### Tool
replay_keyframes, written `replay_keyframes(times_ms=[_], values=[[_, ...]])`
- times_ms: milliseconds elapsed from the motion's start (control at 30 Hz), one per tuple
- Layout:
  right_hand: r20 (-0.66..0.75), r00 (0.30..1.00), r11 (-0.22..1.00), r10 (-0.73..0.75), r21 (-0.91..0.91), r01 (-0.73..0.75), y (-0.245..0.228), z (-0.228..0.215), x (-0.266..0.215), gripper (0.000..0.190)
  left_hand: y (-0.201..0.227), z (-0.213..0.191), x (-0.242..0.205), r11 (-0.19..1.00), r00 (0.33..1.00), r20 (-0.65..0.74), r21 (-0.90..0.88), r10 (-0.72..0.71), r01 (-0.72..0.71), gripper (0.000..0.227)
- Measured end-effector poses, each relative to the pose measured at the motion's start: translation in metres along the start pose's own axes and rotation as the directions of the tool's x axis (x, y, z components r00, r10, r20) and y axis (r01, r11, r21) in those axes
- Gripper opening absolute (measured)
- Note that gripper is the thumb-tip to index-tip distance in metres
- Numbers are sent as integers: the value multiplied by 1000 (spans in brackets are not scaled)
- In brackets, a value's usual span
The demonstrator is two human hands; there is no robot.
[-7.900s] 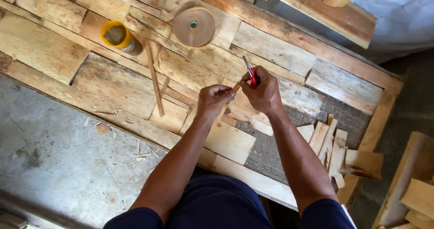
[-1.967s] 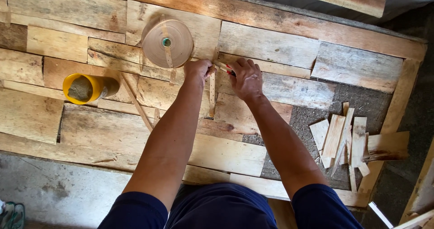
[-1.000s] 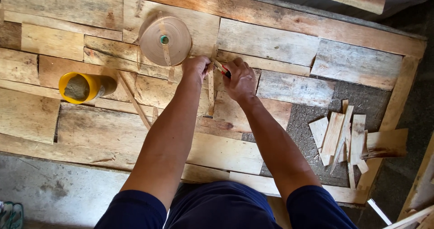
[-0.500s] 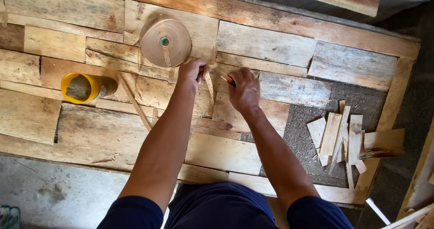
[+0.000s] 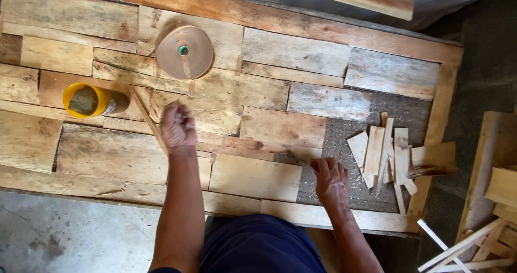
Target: The person is cutting and fitting small wooden strips into gaps on a wooden panel to create a pattern or repair the surface.
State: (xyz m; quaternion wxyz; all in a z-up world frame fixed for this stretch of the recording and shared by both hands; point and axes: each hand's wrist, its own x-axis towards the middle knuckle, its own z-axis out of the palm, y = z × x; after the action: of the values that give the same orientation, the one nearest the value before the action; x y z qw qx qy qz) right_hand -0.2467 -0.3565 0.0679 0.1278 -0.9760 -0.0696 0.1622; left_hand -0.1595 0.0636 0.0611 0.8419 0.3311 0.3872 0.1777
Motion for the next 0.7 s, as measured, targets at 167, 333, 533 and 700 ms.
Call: replay_keyframes(times_ms=[167, 333, 533, 700], values=[[16, 988, 985, 156, -81, -154, 45, 25, -41, 29, 36, -3, -31, 965, 962, 82, 14, 261, -263, 8], [28, 963, 951, 269, -164, -261, 55, 15, -55, 27, 47, 9, -66, 861, 853, 224, 91, 472, -500, 6], [38, 956, 944, 290, -175, -279, 75, 24, -61, 32, 19, 20, -108, 799, 797, 361, 188, 485, -572, 7], [139, 930, 929, 341, -205, -310, 80, 18, -58, 40, -25, 31, -141, 797, 798, 450, 257, 401, -546, 5]])
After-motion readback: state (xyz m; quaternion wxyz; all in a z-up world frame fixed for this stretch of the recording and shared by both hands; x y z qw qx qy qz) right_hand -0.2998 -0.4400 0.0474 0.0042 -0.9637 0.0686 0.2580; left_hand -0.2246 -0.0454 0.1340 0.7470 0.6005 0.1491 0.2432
